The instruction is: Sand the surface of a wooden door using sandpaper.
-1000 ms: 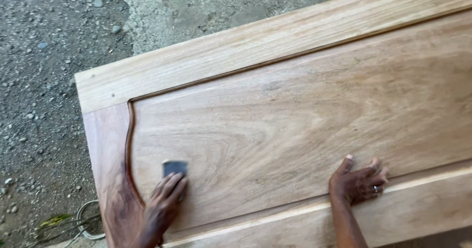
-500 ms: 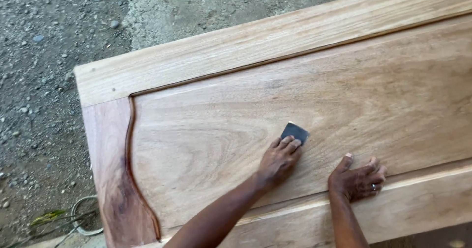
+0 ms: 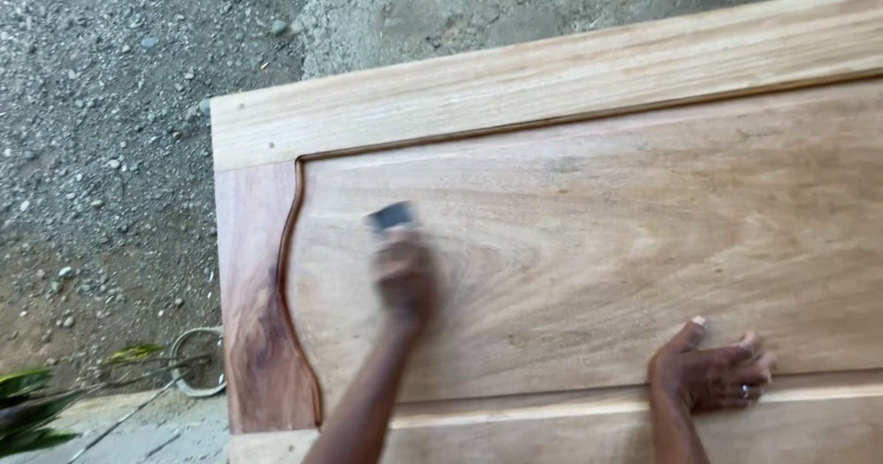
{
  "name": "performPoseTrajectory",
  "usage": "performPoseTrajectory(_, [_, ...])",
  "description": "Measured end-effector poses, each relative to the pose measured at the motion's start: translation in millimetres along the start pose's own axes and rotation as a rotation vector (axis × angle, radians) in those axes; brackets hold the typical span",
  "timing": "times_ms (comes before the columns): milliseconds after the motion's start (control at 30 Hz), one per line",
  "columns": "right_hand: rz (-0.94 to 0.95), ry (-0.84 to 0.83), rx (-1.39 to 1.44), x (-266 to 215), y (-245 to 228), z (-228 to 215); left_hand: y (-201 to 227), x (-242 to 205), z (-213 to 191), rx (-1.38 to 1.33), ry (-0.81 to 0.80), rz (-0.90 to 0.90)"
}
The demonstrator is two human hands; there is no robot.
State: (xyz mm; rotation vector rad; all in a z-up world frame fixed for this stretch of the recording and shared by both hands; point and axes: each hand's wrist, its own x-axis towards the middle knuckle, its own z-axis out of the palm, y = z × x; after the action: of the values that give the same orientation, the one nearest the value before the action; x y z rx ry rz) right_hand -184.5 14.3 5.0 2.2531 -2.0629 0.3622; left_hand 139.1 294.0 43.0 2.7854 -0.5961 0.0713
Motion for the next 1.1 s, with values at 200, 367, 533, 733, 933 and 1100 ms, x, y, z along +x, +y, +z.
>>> performPoseTrajectory(200, [0.012,0.017,0.028,2.6,-2.6,-3.7,205.7,13.5,80.5,-0.317,-0.005,0.508])
performPoseTrajectory(367, [0.010,0.016,0.024,2.9,-0.9,0.2,130.7,20.1,21.5,-0.284,-0.112,0.617])
performPoseTrajectory(533, [-0.037,0.015,-0.057,2.1,9.9,12.1,-73.6,23.7,-50.7,0.240,-0.050,0.361])
performPoseTrajectory(733, [-0.020,0.021,0.013,-3.6,-4.6,-8.9,-63.9,47.9,-6.7,0.149,0.368,0.014])
performPoseTrajectory(933, [0.010,0.015,0.017,-1.2,-5.5,-9.7,198.7,58.5,76.1,-0.230,0.272,0.229])
performPoseTrajectory(1100, [0.044,0.003,0.039,2.6,-10.1,-13.4,256.9,55.7,99.6,-0.289,0.092,0.624])
